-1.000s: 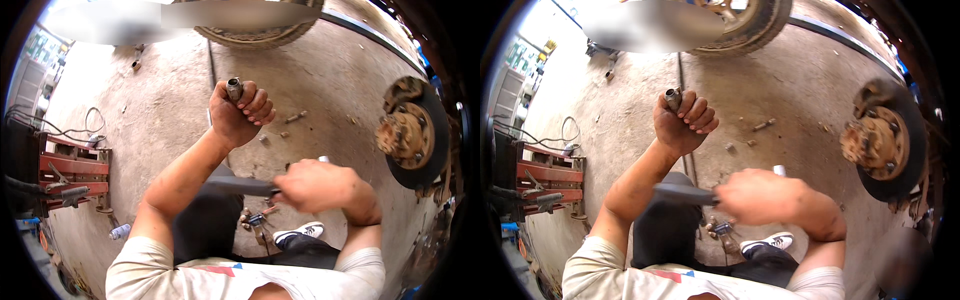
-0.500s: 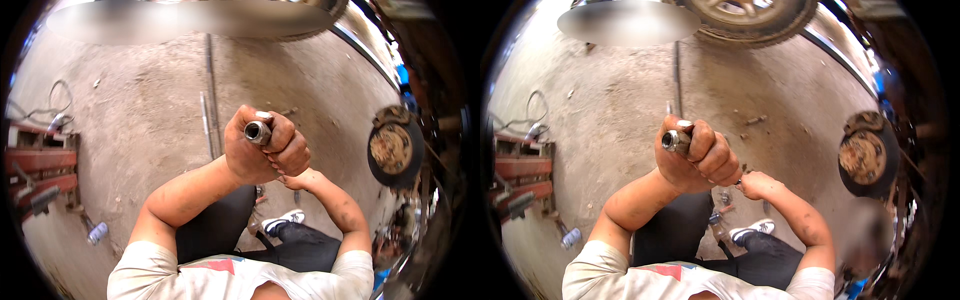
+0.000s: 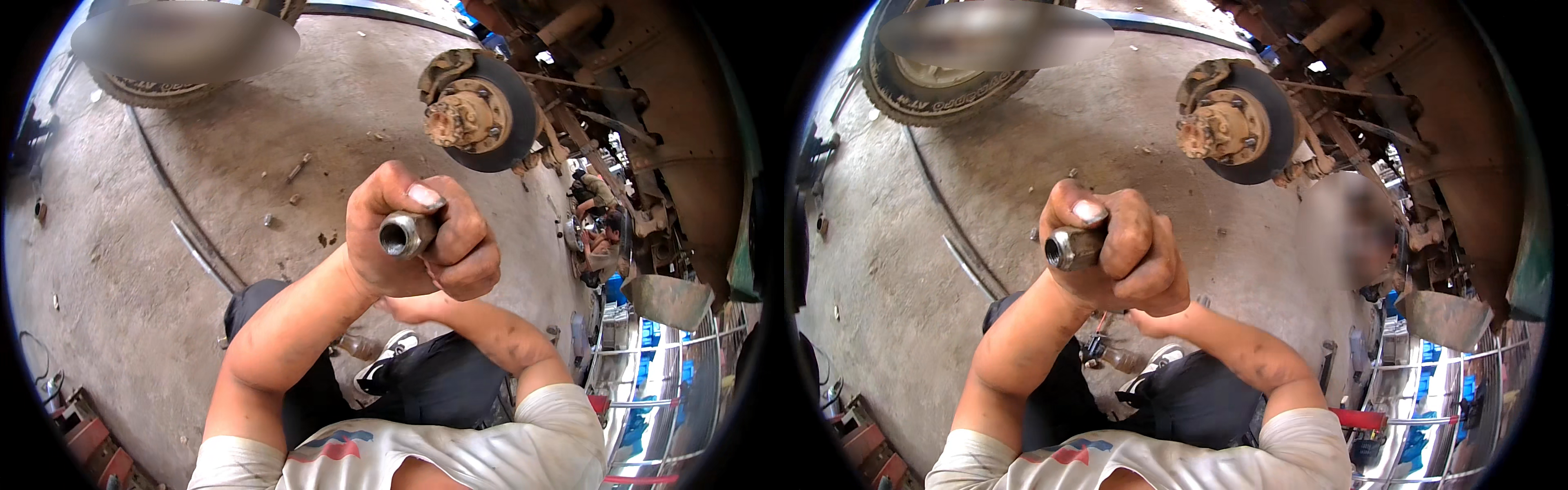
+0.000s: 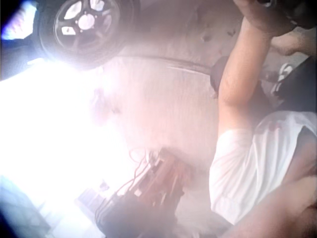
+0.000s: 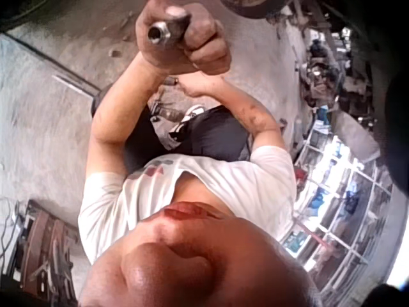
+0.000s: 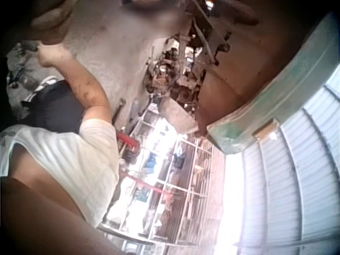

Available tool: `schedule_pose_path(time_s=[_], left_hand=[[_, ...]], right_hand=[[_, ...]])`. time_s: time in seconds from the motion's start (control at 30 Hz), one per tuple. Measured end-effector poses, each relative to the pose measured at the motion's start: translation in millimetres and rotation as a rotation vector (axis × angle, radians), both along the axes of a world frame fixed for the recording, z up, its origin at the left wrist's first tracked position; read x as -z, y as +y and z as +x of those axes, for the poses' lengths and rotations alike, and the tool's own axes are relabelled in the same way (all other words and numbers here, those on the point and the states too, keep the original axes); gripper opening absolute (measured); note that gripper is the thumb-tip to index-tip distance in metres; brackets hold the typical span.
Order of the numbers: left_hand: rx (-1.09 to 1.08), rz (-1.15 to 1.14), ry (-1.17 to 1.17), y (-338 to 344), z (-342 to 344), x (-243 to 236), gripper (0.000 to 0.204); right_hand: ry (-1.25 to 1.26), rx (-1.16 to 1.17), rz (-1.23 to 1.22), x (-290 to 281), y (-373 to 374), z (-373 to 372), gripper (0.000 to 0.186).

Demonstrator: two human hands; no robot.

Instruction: The person is working on a vehicle's wheel hub assembly. They use a ratchet and socket to loosen and remove bolts, then use a hammer to tap a component. The person continues to manipulate the hub area with various tools.

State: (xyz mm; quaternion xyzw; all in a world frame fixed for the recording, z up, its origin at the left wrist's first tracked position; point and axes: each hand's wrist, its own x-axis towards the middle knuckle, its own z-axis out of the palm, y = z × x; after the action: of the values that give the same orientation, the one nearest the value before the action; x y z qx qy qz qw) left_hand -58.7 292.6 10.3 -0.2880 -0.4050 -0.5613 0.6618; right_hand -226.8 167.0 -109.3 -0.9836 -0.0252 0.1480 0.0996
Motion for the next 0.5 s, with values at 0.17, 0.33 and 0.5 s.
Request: schedule_pose_path(time_s=[0.17,0.33,0.5], left_hand=[[-0.102,0.154,-0.089,-14,-11,31,0.049],[-0.213,0.402,0.043,-28,-25,43,0.045],[-0.175,0.625,0.013,-34,-37,42,0.049]], right_hand=[[0.606,0.192,0.029,-46,37,-20,0.034],[0.655,0.149,0.135,-35,29,-42,0.032],[0.610,0.060,0.139,-35,9,-35,0.031]])
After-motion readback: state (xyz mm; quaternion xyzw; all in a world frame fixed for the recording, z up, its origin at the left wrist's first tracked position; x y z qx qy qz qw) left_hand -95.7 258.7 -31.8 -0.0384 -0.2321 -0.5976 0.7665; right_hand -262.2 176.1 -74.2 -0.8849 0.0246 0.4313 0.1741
